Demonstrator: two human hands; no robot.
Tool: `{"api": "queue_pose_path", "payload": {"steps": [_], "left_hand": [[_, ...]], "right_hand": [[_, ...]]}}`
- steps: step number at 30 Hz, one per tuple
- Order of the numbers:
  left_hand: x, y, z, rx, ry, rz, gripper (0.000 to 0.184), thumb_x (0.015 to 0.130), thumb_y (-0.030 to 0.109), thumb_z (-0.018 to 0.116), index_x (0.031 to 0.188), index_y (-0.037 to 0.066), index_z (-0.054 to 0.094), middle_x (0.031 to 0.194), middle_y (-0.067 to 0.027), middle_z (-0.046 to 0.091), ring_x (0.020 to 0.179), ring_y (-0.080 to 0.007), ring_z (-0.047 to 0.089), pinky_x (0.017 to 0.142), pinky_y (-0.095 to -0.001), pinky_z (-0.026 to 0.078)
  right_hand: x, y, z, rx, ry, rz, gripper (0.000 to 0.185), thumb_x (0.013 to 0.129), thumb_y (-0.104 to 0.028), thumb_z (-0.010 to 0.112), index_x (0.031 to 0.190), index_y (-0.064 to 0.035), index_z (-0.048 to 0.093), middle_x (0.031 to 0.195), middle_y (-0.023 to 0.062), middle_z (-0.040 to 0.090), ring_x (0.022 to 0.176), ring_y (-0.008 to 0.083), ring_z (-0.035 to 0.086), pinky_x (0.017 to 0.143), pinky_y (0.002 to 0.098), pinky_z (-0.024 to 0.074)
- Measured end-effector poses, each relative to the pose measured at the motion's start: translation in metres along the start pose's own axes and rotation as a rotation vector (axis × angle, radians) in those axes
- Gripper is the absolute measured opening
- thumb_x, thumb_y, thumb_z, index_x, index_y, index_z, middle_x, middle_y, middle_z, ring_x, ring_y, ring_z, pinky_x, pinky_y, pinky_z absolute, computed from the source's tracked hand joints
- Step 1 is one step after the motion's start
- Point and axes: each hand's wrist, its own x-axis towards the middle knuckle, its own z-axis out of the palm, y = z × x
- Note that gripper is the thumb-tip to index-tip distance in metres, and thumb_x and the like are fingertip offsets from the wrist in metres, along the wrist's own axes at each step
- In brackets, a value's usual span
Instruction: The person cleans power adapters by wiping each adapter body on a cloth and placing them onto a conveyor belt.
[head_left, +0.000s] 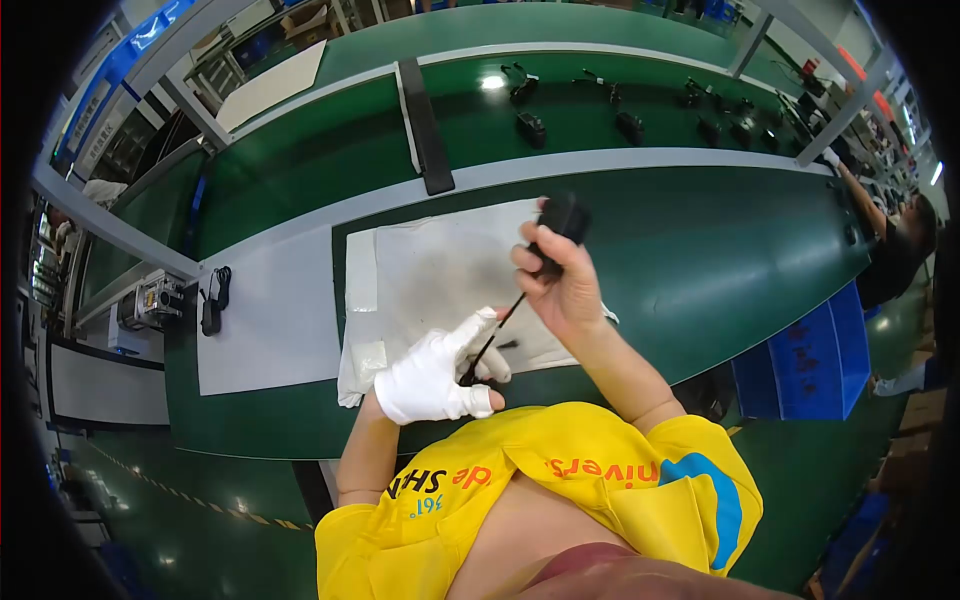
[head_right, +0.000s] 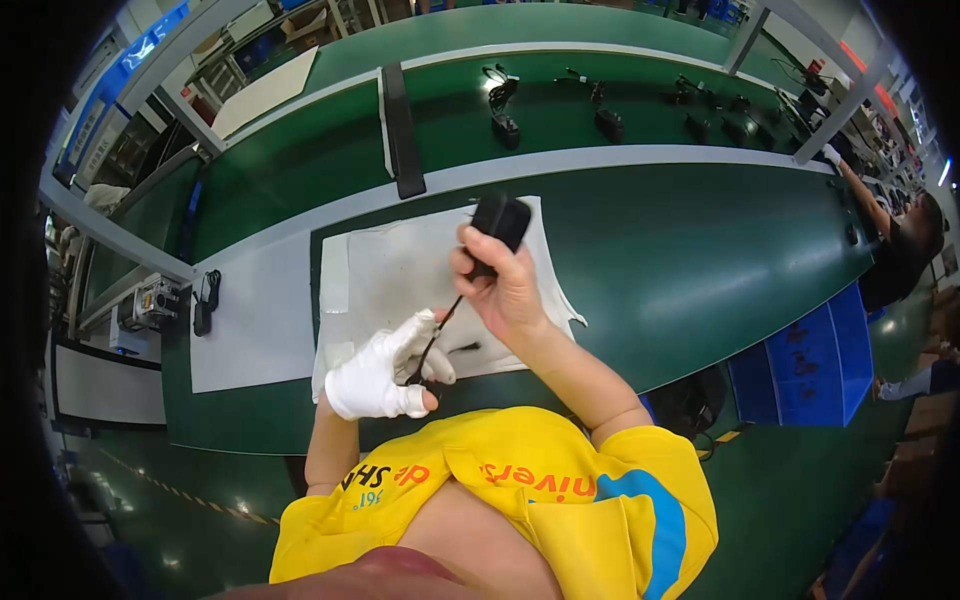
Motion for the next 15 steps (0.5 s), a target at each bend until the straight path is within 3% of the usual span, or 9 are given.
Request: {"api": "queue_pose_path", "payload": {"steps": [2,4,6,8,9,12,13,14,15], "left_hand": [[0.005,0.002,-0.004,0.014,-0.032,-0.016,0.082,0.067,0.022,0.076,0.134,0.001,0.034,0.086,-0.0103,0.064,0.077,-0.0255,0.059,0.071,-0.0289,0.047],[0.013,-0.010,-0.003,0.498,-0.018,0.386,0.094,0.064,0.023,0.082,0.138,0.003,0.028,0.094,-0.0116,0.061,0.076,-0.0162,0.055,0.072,-0.0274,0.044],[0.012,-0.004,0.000,0.627,0.039,0.424,0.096,0.064,0.020,0.082,0.140,0.004,0.025,0.093,-0.0106,0.059,0.080,-0.0166,0.054,0.078,-0.0289,0.043],[0.006,0.003,0.001,-0.107,-0.163,-0.075,0.094,0.064,0.011,0.078,0.141,0.006,0.023,0.085,-0.0069,0.059,0.077,-0.0127,0.055,0.074,-0.0263,0.045],[0.005,-0.009,0.003,-0.174,-0.188,0.072,0.098,0.065,0.006,0.076,0.144,0.009,0.018,0.083,-0.0052,0.057,0.074,-0.0120,0.054,0.071,-0.0254,0.046],[-0.002,-0.006,-0.002,-0.598,-0.200,-0.039,0.099,0.066,0.005,0.075,0.145,0.012,0.015,0.084,-0.0053,0.056,0.071,-0.0124,0.053,0.065,-0.0239,0.046],[0.002,-0.022,0.010,-0.515,-0.054,0.066,0.090,0.072,0.006,0.072,0.144,0.013,0.017,0.084,-0.0054,0.054,0.064,-0.0101,0.050,0.056,-0.0205,0.042],[-0.002,-0.004,0.005,-0.601,-0.013,-0.237,0.067,0.082,0.009,0.062,0.139,0.011,0.026,0.081,-0.0049,0.053,0.060,-0.0067,0.046,0.050,-0.0180,0.036],[-0.004,-0.021,0.005,-0.606,0.062,-0.218,0.055,0.086,0.011,0.057,0.135,0.009,0.031,0.079,-0.0042,0.052,0.058,-0.0060,0.044,0.048,-0.0176,0.034]], "right_hand": [[-0.005,-0.009,0.011,-0.140,-0.023,-0.075,0.050,0.079,-0.003,0.059,0.122,-0.0179,0.039,0.095,0.0014,0.052,0.063,0.0096,0.043,0.044,0.0175,0.0317],[-0.010,-0.015,0.022,-0.206,-0.051,-0.165,0.051,0.077,-0.001,0.057,0.122,-0.0176,0.039,0.094,0.0017,0.052,0.061,0.0099,0.043,0.041,0.0173,0.0301],[-0.012,-0.017,0.030,-0.272,-0.080,-0.258,0.054,0.075,0.001,0.056,0.122,-0.0172,0.038,0.093,0.0020,0.051,0.059,0.0103,0.042,0.039,0.0170,0.0285],[-0.013,-0.014,0.033,-0.333,-0.026,-0.371,0.053,0.073,0.002,0.053,0.120,-0.0158,0.038,0.092,0.0028,0.050,0.055,0.0110,0.042,0.036,0.0181,0.0292],[-0.009,-0.018,0.027,-0.336,-0.014,-0.374,0.044,0.074,0.000,0.053,0.115,-0.0129,0.042,0.090,0.0031,0.051,0.059,0.0126,0.045,0.037,0.0188,0.0314],[0.006,-0.038,0.017,-0.105,0.153,-0.461,0.029,0.077,-0.005,0.055,0.106,-0.0068,0.050,0.088,0.0033,0.053,0.078,0.0140,0.053,0.042,0.0202,0.0368],[0.011,-0.049,0.013,-0.035,0.171,-0.480,0.029,0.078,-0.006,0.057,0.106,-0.0060,0.050,0.090,0.0034,0.053,0.084,0.0138,0.054,0.044,0.0202,0.0380],[0.016,-0.061,0.008,0.036,0.189,-0.498,0.030,0.078,-0.008,0.058,0.107,-0.0052,0.050,0.092,0.0036,0.054,0.089,0.0136,0.055,0.047,0.0203,0.0391],[0.021,-0.066,-0.001,-0.064,0.177,-0.597,0.035,0.082,-0.009,0.059,0.115,-0.0043,0.049,0.096,0.0034,0.054,0.093,0.0133,0.055,0.054,0.0229,0.0421]]}}
